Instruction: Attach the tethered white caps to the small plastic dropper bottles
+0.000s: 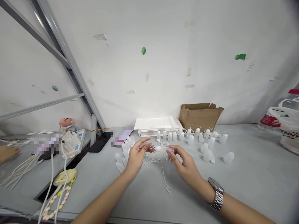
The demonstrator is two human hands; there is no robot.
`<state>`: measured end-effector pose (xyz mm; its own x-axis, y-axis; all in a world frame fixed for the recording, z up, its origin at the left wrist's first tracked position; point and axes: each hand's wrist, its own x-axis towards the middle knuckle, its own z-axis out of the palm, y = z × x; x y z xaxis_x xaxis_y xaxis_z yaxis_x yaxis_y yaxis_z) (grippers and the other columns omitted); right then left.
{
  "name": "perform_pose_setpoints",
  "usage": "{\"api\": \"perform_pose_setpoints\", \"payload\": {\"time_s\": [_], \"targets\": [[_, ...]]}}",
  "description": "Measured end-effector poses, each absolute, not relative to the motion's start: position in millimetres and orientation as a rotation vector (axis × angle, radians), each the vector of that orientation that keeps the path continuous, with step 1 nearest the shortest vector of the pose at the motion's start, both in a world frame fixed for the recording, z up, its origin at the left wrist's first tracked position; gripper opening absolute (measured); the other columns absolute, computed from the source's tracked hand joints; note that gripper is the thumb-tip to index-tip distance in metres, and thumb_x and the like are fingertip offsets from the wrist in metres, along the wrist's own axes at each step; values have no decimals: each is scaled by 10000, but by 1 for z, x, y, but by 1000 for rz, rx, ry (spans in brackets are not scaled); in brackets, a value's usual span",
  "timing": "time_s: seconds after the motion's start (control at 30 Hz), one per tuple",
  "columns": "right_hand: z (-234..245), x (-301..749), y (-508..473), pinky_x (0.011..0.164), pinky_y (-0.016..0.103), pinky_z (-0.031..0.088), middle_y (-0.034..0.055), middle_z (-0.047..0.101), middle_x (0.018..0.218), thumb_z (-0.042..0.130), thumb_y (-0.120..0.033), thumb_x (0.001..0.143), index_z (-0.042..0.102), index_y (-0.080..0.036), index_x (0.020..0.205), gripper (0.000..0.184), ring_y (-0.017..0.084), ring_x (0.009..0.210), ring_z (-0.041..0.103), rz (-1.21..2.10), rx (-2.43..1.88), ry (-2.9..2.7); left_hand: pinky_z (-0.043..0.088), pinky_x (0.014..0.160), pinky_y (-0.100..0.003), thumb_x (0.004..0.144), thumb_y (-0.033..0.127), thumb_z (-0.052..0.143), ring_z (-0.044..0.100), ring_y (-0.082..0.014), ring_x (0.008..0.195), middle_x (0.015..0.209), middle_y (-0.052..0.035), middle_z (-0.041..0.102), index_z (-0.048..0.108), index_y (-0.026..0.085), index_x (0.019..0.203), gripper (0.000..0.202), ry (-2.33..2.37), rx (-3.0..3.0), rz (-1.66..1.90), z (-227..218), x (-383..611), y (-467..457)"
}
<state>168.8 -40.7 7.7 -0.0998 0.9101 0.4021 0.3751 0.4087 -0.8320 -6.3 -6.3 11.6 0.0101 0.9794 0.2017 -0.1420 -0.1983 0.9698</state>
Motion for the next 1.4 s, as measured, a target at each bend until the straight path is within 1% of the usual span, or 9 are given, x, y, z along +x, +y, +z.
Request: {"api": "perform_pose_setpoints", "payload": {"time_s": [0.2,0.37,0.5,0.6,0.77,1.03,1.13,1.27,1.4], "targets": [[6,169,-42,715,341,411,52,577,761,410,-407,856,535,-209,973,262,209,770,533,625,-1111,-1657,473,669,-256,717,327,612,601,-125,628,712,-28,670,630,164,949,284,976,1223,1403,13,-6,-8],[8,171,-43,698,326,425,30,567,705,400,-362,875,525,-218,972,214,183,714,534,624,-1021,-1725,472,682,-257,708,316,626,601,-128,655,717,-36,672,651,153,901,254,999,1202,1401,13,-7,-8],[6,171,-41,729,350,422,41,592,759,438,-304,865,538,-217,998,188,180,718,528,413,-940,-1972,466,673,-246,697,316,637,596,-117,661,728,-32,680,641,161,930,280,990,1112,1472,14,-10,-5],[2,170,-35,740,363,423,47,605,786,442,-310,863,541,-205,1017,211,180,717,538,311,-1040,-1911,464,690,-248,687,312,644,589,-111,665,743,-28,681,659,159,879,246,983,1120,1519,14,-12,-3],[2,172,-29,666,322,440,36,585,772,417,-383,864,539,-202,1017,267,177,698,552,450,-1224,-1637,465,692,-256,690,301,638,598,-130,696,762,-37,694,682,164,811,188,1066,1263,1476,14,-9,-7],[4,174,-32,631,276,425,13,542,765,446,-380,852,505,-232,1058,261,155,707,522,585,-1149,-1493,471,677,-283,709,340,611,611,-164,737,793,-61,691,672,158,845,235,1100,1297,1492,14,-10,-9],[5,173,-32,634,274,419,9,531,748,452,-374,849,511,-233,1043,246,155,710,517,597,-1133,-1512,465,742,-307,740,364,574,602,-179,824,902,-62,674,663,194,912,258,1165,1499,1486,16,-10,-13],[5,171,-33,649,279,420,-8,510,698,446,-370,853,519,-224,1026,238,145,661,520,683,-1110,-1558,370,940,-369,677,311,663,485,-215,1103,1148,-42,578,611,283,1039,367,1202,1961,1526,14,-8,-16],[3,169,-37,670,288,421,-3,516,717,454,-358,850,520,-215,1015,228,148,673,530,723,-1056,-1619,376,933,-387,715,240,637,506,-211,1091,1040,-31,650,633,286,991,279,1041,2234,1453,9,-9,-15]]}}
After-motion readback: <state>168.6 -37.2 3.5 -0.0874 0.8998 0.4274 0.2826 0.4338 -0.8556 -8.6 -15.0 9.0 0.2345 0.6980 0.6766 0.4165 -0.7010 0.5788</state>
